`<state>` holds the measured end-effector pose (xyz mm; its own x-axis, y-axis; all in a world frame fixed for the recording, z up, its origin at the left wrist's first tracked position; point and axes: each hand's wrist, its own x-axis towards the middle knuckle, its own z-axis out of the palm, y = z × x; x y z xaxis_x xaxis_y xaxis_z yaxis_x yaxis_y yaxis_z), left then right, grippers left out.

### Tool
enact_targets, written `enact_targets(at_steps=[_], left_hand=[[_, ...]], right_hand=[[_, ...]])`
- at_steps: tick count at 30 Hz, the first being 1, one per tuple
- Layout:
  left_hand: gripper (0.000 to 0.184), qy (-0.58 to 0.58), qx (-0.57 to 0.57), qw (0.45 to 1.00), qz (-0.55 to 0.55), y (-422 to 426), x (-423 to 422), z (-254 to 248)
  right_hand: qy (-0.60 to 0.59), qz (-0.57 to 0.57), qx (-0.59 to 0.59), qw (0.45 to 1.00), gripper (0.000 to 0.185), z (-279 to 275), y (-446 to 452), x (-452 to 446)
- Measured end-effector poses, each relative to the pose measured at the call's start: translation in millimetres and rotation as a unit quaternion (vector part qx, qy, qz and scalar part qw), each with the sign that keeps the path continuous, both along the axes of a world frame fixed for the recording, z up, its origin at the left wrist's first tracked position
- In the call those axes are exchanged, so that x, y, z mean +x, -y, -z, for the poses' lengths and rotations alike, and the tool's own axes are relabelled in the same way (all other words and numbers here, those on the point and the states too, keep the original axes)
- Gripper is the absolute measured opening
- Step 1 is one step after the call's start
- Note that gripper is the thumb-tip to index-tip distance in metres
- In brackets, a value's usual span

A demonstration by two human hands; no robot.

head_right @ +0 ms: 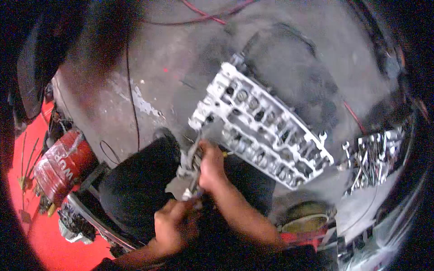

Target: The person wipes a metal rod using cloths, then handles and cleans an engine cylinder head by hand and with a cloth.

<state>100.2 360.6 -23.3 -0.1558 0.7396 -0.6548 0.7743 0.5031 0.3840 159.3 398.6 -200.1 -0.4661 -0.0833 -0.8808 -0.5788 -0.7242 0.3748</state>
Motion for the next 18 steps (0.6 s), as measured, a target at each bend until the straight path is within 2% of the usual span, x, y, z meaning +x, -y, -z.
enact_targets(at_steps=[3, 5, 6, 8, 10, 13, 17, 18], left_hand=[[0.030, 0.021, 0.045, 0.997, -0.061, 29.0, 0.6, 2.5], [0.033, 0.027, 0.080, 0.993, -0.082, 58.4, 0.2, 3.0], [0.037, 0.034, 0.104, 0.988, -0.104, 71.7, 1.0, 3.2], [0.036, 0.031, 0.119, 0.986, -0.111, 88.9, 1.6, 2.2], [0.036, 0.022, 0.137, 0.983, -0.118, 96.8, 1.7, 1.1], [0.035, 0.024, 0.105, 0.978, -0.177, 97.0, 5.6, 1.3], [0.035, 0.000, 0.090, 0.984, -0.153, 56.6, 5.4, -2.3], [0.035, -0.010, 0.085, 0.990, -0.112, 45.6, 3.6, -2.7]], right_hand=[[-0.030, 0.021, 0.077, 0.996, 0.023, 8.5, 17.8, -7.6], [0.108, -0.021, 0.163, 0.981, 0.016, 5.7, 38.8, -19.6], [0.135, -0.063, 0.218, 0.965, 0.012, 2.7, 47.5, -18.8], [0.154, -0.054, 0.250, 0.954, 0.013, 3.1, 64.3, -21.7], [0.179, 0.013, 0.265, 0.947, 0.014, 1.3, 70.2, -26.4], [0.117, 0.004, 0.223, 0.968, 0.016, -18.8, 48.2, -15.2], [0.069, -0.011, 0.159, 0.985, 0.024, 0.0, 27.4, -12.1], [0.004, 0.038, 0.113, 0.993, 0.028, 6.6, 21.3, -10.3]])
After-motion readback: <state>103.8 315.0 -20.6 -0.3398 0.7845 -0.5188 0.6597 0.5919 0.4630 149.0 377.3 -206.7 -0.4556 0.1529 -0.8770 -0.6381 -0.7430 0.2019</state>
